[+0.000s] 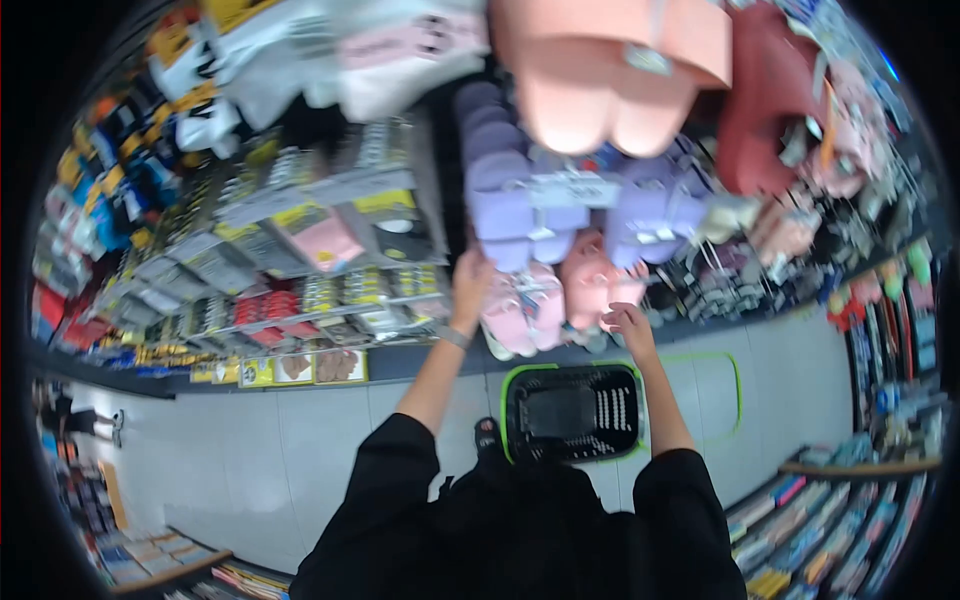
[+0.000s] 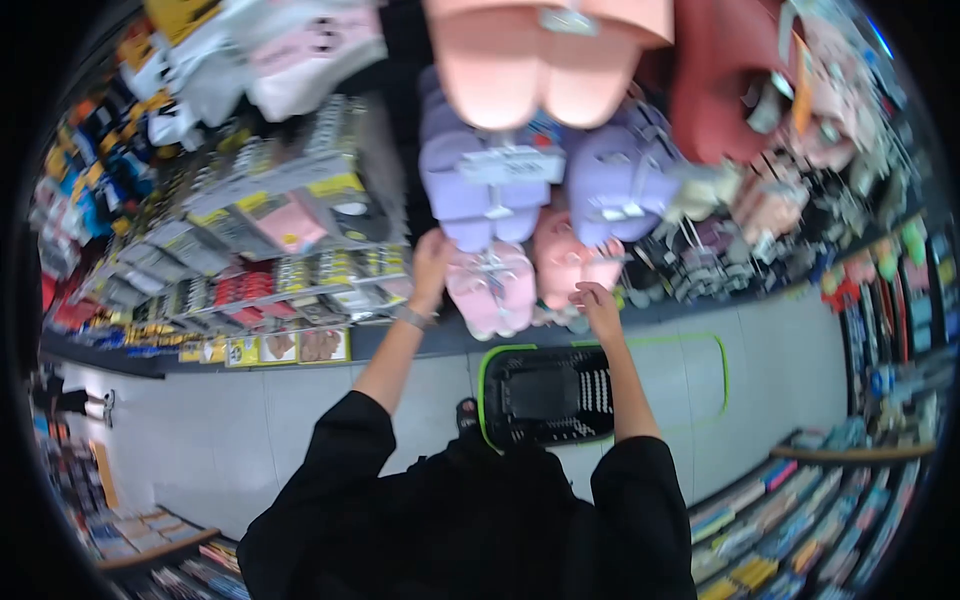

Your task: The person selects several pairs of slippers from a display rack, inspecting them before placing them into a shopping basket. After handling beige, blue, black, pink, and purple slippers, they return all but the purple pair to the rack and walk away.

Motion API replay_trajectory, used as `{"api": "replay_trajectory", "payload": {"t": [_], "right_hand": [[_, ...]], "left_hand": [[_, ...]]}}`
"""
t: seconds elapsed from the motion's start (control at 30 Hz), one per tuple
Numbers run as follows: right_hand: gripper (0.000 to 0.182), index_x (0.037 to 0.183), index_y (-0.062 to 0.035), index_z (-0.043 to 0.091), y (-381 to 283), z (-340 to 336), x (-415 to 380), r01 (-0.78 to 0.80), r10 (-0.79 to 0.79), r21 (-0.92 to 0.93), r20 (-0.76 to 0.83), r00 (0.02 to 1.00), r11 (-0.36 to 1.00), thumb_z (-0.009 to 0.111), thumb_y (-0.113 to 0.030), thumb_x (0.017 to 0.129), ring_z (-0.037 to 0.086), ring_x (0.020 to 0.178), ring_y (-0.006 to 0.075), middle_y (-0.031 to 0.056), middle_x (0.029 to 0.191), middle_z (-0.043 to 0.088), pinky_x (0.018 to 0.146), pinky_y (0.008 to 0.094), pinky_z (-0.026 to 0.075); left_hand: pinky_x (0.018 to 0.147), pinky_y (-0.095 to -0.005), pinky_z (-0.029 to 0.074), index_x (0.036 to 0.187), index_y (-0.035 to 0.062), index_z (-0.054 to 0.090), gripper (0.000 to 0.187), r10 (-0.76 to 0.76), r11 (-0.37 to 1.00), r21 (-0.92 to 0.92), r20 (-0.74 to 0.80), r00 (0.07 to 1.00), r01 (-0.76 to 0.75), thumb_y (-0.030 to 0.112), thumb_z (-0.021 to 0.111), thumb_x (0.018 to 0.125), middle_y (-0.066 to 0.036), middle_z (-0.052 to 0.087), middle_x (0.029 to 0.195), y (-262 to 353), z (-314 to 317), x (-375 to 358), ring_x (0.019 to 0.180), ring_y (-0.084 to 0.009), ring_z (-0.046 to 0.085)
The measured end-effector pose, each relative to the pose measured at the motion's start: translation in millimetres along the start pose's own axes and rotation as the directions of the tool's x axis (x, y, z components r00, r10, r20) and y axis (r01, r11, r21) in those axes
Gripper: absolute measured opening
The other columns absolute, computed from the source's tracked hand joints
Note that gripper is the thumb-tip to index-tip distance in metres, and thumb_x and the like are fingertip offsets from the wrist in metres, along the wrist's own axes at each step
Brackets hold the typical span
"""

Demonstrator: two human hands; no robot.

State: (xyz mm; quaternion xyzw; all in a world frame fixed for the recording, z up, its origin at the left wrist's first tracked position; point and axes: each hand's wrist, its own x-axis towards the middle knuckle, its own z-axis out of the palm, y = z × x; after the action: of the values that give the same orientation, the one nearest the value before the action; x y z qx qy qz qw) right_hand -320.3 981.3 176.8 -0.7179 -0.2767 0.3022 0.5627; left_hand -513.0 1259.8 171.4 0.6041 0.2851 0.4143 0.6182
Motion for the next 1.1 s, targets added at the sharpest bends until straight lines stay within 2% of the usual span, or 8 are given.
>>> {"api": "replay_trajectory", "payload": {"t": [0.07, 0.2, 0.43, 0.53, 0.6, 0.67, 0.73, 1.1], "right_hand": [[0.024, 0.106, -0.0016, 0.057, 18.6, -44.3, -35.8, -0.045, 0.042, -0.025, -0.109, 0.993, 0.999, 0.043, -0.018, 0.094, 0.062, 0.086, 0.0161, 0.0079, 0.091, 0.065, 0.074, 0.0281, 0.05], [0.023, 0.105, -0.0041, 0.059, 104.2, -172.4, -111.6, -0.123, 0.021, -0.215, -0.425, 0.905, 0.969, 0.044, -0.016, 0.092, 0.062, 0.085, 0.0156, 0.0067, 0.09, 0.065, 0.071, 0.0275, 0.05], [0.026, 0.106, 0.001, 0.057, 276.5, -404.9, -254.0, -0.428, 0.104, -0.149, -0.851, 0.515, 0.892, 0.049, -0.013, 0.086, 0.058, 0.087, 0.0205, 0.0127, 0.097, 0.062, 0.075, 0.0297, 0.045], [0.04, 0.115, 0.0093, 0.049, 326.1, -469.1, -293.6, -0.62, 0.376, -0.006, -0.79, 0.484, 0.785, 0.052, -0.014, 0.082, 0.054, 0.105, 0.0313, 0.0234, 0.113, 0.056, 0.092, 0.0358, 0.041], [0.051, 0.12, 0.0127, 0.044, 353.4, -490.3, -305.6, -0.656, 0.331, -0.029, -0.847, 0.417, 0.754, 0.054, -0.016, 0.08, 0.05, 0.113, 0.037, 0.0289, 0.12, 0.051, 0.098, 0.0384, 0.038], [0.055, 0.122, 0.0133, 0.042, 388.7, -517.0, -312.2, -0.685, 0.349, -0.034, -0.841, 0.413, 0.728, 0.055, -0.018, 0.079, 0.047, 0.117, 0.0385, 0.0303, 0.123, 0.048, 0.1, 0.0389, 0.036], [0.059, 0.125, 0.0139, 0.04, 424.5, -541.0, -317.9, -0.718, 0.367, -0.049, -0.834, 0.412, 0.694, 0.056, -0.019, 0.078, 0.044, 0.12, 0.04, 0.0317, 0.126, 0.046, 0.102, 0.0393, 0.034], [0.067, 0.127, 0.0144, 0.035, 466.0, -549.4, -262.5, -0.667, 0.441, -0.006, -0.747, 0.498, 0.745, 0.059, -0.018, 0.074, 0.045, 0.118, 0.0407, 0.0336, 0.125, 0.044, 0.1, 0.0396, 0.036]], "left_hand": [[0.087, -0.0318, 0.044, 0.119, -0.0028, 0.048, 0.038, 0.142, 0.983, 0.11, 0.028, 0.989, -0.145, 0.017, 0.059, 0.088, -0.014, 0.055, 0.112, -19.1, -10.3, -4.1, 0.101, -0.0194, 0.053], [0.102, -0.034, 0.034, 0.126, -0.0012, 0.043, 0.04, -0.003, 0.993, 0.122, -0.04, 0.999, 0.008, 0.015, 0.053, 0.091, -0.016, 0.048, 0.127, 5.1, -38.0, -74.0, 0.12, -0.0232, 0.044], [0.086, -0.0306, 0.044, 0.106, -0.0025, 0.053, 0.021, -0.09, 0.776, 0.611, -0.137, 0.987, 0.156, 0.014, 0.052, 0.093, -0.013, 0.059, 0.102, -76.1, -82.4, -303.4, 0.095, -0.02, 0.056], [0.081, -0.0346, 0.045, 0.098, -0.001, 0.058, 0.019, -0.283, 0.582, 0.752, -0.171, 0.944, 0.311, 0.014, 0.056, 0.086, -0.015, 0.06, 0.095, -123.0, -99.4, -441.1, 0.092, -0.0263, 0.058], [0.075, -0.0423, 0.048, 0.091, -0.0031, 0.061, 0.022, -0.589, 0.087, 0.911, -0.279, 0.758, 0.404, 0.014, 0.048, 0.085, -0.024, 0.062, 0.09, -138.2, -112.7, -525.9, 0.089, -0.0366, 0.06], [0.067, -0.046, 0.051, 0.081, -0.0002, 0.065, 0.023, -0.826, -0.157, 0.941, 0.043, 0.562, -0.301, 0.016, 0.049, 0.08, -0.022, 0.064, 0.082, -117.6, -89.8, -584.2, 0.08, -0.0374, 0.063], [0.073, -0.0421, 0.052, 0.089, 0.0061, 0.068, 0.022, -0.893, -0.117, 0.983, -0.042, 0.447, -0.141, 0.015, 0.051, 0.078, -0.017, 0.066, 0.089, -95.6, -70.7, -641.7, 0.084, -0.035, 0.063], [0.074, -0.0417, 0.051, 0.09, 0.0067, 0.068, 0.022, -0.88, -0.131, 0.99, -0.09, 0.466, -0.056, 0.016, 0.052, 0.078, -0.017, 0.066, 0.09, -59.7, 42.6, -683.2, 0.084, -0.0346, 0.063]]}}
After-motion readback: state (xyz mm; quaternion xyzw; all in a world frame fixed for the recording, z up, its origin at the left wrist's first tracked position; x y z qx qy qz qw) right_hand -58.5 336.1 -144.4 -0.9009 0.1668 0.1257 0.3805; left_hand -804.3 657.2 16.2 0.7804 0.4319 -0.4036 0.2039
